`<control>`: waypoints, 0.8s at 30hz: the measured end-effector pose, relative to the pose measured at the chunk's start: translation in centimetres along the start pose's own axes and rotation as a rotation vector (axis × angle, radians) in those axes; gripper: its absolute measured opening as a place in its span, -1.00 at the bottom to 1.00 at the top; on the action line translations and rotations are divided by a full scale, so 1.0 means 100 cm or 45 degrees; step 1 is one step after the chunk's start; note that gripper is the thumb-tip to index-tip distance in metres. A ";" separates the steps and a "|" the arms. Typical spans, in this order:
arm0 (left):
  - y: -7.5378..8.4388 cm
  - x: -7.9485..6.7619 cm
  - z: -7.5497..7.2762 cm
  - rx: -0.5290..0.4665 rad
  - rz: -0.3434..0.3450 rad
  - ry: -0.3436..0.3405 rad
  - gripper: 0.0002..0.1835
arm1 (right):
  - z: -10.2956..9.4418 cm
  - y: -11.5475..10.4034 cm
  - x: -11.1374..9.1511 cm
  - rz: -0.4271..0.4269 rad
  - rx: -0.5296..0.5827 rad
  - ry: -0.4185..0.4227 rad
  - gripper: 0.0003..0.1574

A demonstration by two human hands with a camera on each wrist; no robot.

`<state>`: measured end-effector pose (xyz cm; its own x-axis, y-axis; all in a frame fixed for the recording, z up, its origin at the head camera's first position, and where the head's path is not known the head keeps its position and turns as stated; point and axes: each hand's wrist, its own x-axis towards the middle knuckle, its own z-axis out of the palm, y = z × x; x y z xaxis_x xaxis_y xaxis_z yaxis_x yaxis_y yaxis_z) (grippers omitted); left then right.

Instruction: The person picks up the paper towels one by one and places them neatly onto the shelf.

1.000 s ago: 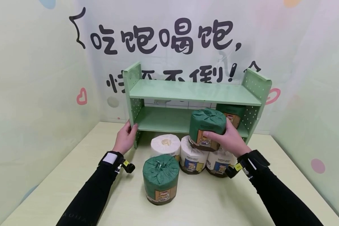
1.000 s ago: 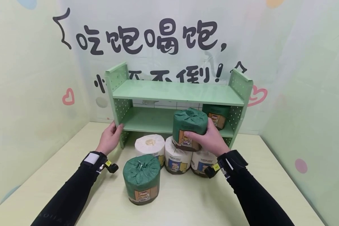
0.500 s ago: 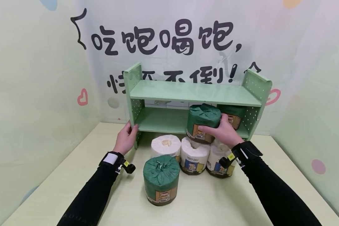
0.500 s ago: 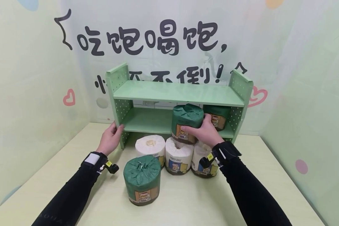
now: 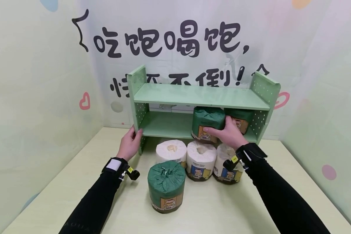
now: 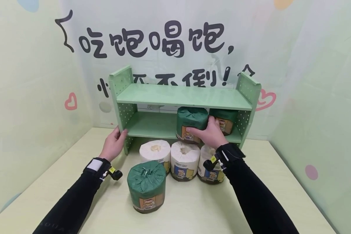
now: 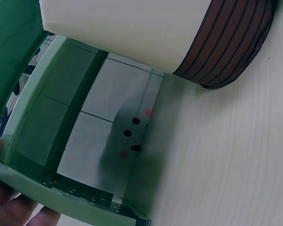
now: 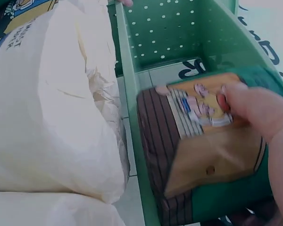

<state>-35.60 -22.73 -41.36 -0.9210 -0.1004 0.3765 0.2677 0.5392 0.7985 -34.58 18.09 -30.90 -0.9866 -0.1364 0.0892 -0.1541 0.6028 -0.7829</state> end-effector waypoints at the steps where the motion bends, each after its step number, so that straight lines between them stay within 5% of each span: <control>1: 0.000 0.000 0.000 0.001 0.000 0.000 -0.39 | 0.001 0.000 0.001 0.002 0.011 0.012 0.55; 8: -0.002 0.000 0.000 -0.001 0.005 0.003 -0.40 | 0.008 -0.002 0.008 -0.001 0.078 0.069 0.45; 24: 0.001 -0.001 0.000 -0.005 -0.002 -0.010 -0.37 | 0.007 -0.007 0.022 -0.070 -0.050 0.084 0.26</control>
<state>-35.50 -22.67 -41.35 -0.9236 -0.0950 0.3714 0.2671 0.5354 0.8012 -36.60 16.77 -30.61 -0.9778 -0.1191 0.1726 -0.2089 0.6262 -0.7511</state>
